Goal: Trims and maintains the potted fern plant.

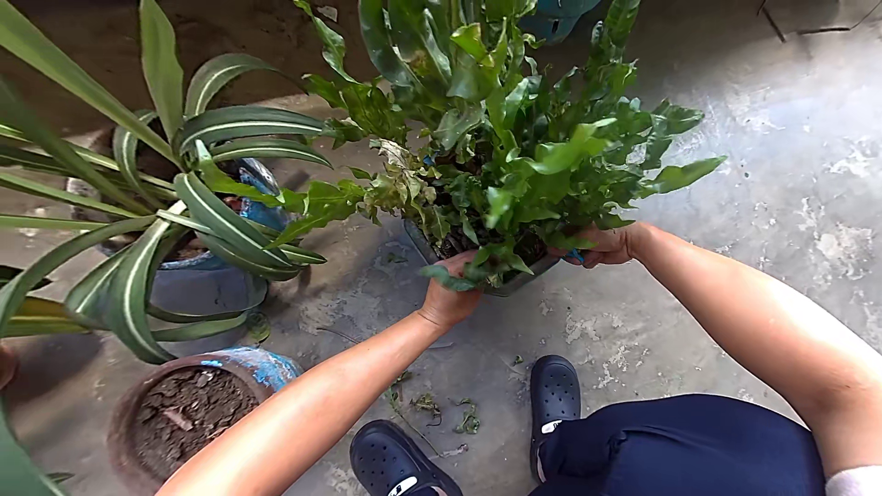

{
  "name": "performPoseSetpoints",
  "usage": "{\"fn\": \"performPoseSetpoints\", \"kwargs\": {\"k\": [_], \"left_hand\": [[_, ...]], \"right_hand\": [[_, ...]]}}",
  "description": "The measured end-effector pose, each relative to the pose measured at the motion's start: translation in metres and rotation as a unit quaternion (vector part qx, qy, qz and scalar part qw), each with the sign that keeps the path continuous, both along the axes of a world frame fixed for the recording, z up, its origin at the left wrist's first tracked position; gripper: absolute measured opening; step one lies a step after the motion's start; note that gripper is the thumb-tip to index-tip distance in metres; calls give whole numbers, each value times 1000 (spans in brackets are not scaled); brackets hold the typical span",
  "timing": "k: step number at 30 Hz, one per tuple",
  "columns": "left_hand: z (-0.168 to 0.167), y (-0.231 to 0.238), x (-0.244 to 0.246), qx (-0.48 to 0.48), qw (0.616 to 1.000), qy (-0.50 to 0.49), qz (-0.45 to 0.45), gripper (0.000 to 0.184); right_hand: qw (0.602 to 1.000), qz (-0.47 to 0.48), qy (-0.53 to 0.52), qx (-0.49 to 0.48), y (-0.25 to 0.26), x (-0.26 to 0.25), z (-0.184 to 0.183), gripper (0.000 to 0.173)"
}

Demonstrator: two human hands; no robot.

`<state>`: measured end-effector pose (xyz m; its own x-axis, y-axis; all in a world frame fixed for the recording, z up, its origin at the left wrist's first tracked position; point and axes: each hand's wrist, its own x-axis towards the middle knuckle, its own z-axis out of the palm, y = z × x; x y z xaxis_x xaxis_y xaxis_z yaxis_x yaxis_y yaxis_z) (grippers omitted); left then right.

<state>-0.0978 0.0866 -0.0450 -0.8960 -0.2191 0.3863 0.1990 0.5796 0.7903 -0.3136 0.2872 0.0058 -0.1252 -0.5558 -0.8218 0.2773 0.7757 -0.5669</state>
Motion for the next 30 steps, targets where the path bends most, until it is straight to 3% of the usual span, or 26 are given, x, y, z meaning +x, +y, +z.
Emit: {"fn": "performPoseSetpoints", "kwargs": {"k": [4, 6, 7, 9, 10, 11, 13, 15, 17, 18, 23, 27, 30], "left_hand": [[7, -19, 12, 12, 993, 11, -118, 16], [12, -35, 28, 12, 962, -90, -258, 16], [18, -45, 35, -20, 925, -176, -336, 17], [33, -58, 39, -109, 811, -381, -431, 25], [34, -63, 39, -133, 774, -451, -424, 28], [33, -70, 38, -133, 764, -500, -385, 28], [24, -89, 33, -66, 802, -541, -244, 21], [8, -105, 22, 111, 847, -515, -74, 30], [4, -108, 3, 338, 819, -461, 50, 53], [6, -105, -5, 414, 800, -425, 84, 55], [2, -85, -14, 524, 771, -330, 147, 46], [2, -75, -5, 556, 757, -300, 170, 41], [2, -39, 18, 580, 744, -264, 202, 47]], "right_hand": [[999, 41, 17, 5, 9, -5, 10, 18], [998, 66, 21, 1, 15, -8, 23, 15], [997, 78, 19, 5, 19, -9, 29, 14], [994, 105, 14, 22, 26, -7, 36, 13], [993, 116, 15, 30, 29, -4, 38, 12], [991, 129, 11, 33, 32, 0, 38, 13], [983, 179, -3, 36, 36, 11, 30, 14], [969, 239, -4, 56, 29, 27, 22, 14], [957, 283, 20, 66, 18, 45, 13, 17], [950, 302, 42, 62, 13, 53, 9, 19], [881, 407, 223, 92, -10, 67, 11, 39], [836, 432, 316, 122, -10, 53, 18, 34], [823, 437, 321, 171, -5, 42, 15, 31]]}}
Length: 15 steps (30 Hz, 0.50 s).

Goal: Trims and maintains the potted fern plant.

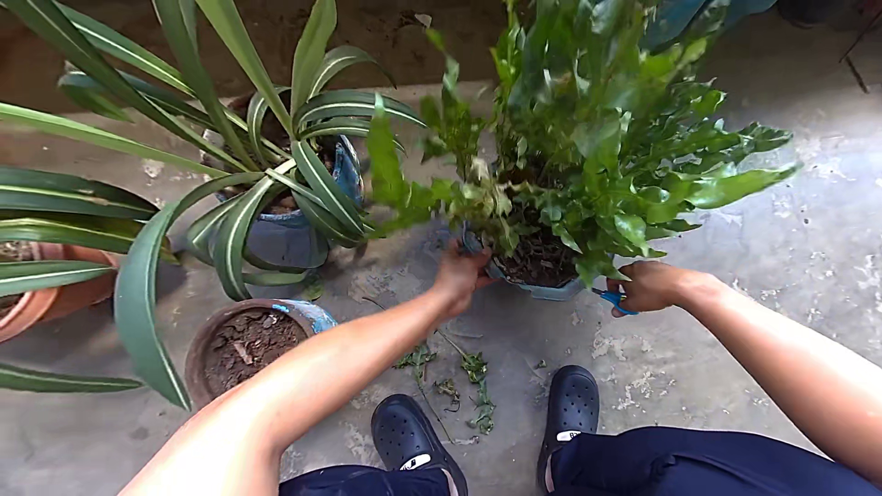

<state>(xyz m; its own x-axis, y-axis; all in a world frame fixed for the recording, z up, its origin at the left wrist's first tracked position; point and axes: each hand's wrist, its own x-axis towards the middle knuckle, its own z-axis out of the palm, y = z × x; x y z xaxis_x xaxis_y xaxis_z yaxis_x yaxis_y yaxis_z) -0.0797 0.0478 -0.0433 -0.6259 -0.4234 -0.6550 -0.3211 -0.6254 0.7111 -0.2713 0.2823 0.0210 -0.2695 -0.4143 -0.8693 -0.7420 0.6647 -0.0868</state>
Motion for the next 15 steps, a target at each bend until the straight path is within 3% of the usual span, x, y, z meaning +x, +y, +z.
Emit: {"fn": "performPoseSetpoints", "kwargs": {"k": [2, 4, 7, 11, 12, 15], "left_hand": [[1, 35, 15, 30, 999, -13, 24, 54], [6, 66, 27, 48, 997, -45, -36, 53], [-9, 82, 52, 50, 962, -12, -269, 41], [2, 34, 53, -79, 851, -8, -519, 40], [0, 15, 51, -115, 848, -19, -517, 38], [10, -31, 39, -123, 925, -68, -354, 37]], "right_hand": [[999, 4, -16, 47, 10, -5, -16, 32], [993, 17, -56, 103, 19, -1, -32, 35], [982, 39, -111, 145, 23, 18, -38, 39], [974, 39, -167, 147, 19, 40, -29, 35], [972, 35, -183, 142, 18, 43, -26, 35], [967, 10, -232, 107, 12, 49, -16, 31]]}}
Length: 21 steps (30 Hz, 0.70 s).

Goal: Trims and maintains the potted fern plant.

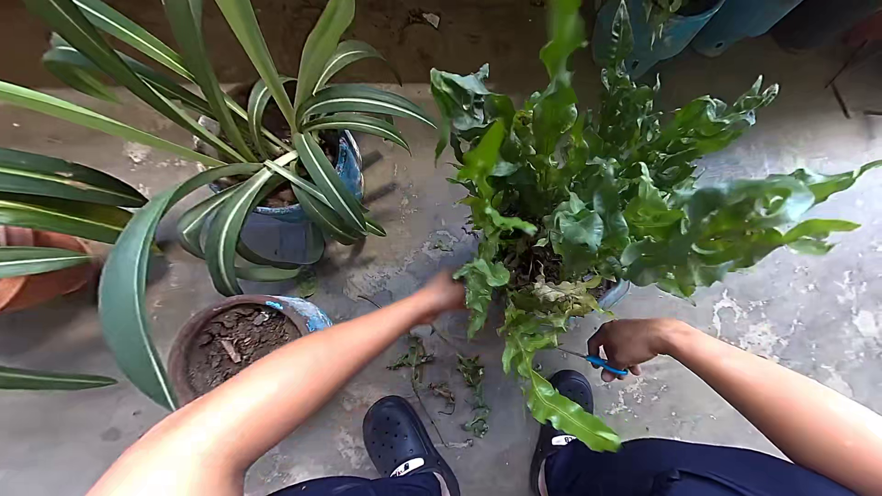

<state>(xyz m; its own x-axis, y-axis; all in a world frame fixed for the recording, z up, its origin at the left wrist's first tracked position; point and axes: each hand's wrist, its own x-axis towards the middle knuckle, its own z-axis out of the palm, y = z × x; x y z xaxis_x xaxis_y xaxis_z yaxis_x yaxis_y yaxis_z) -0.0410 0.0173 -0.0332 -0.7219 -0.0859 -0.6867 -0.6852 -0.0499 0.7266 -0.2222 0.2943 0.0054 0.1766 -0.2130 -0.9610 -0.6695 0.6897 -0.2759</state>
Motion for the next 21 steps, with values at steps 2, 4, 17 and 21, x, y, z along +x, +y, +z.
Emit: {"fn": "performPoseSetpoints", "kwargs": {"k": [2, 4, 17, 21], "left_hand": [[5, -16, -22, -7, 996, 18, 85, 37], [5, -19, -43, -12, 991, 51, 122, 34], [-2, 46, 12, 107, 943, 49, 312, 31], [-5, 66, 33, 126, 981, -60, 134, 34]], "right_hand": [[1000, -6, -8, -20, -6, 3, 3, 32], [999, 15, 24, -31, -12, 6, 3, 36], [933, -29, 299, -198, -15, -24, 26, 32], [865, -53, 391, -311, -20, -52, 26, 19]]}}
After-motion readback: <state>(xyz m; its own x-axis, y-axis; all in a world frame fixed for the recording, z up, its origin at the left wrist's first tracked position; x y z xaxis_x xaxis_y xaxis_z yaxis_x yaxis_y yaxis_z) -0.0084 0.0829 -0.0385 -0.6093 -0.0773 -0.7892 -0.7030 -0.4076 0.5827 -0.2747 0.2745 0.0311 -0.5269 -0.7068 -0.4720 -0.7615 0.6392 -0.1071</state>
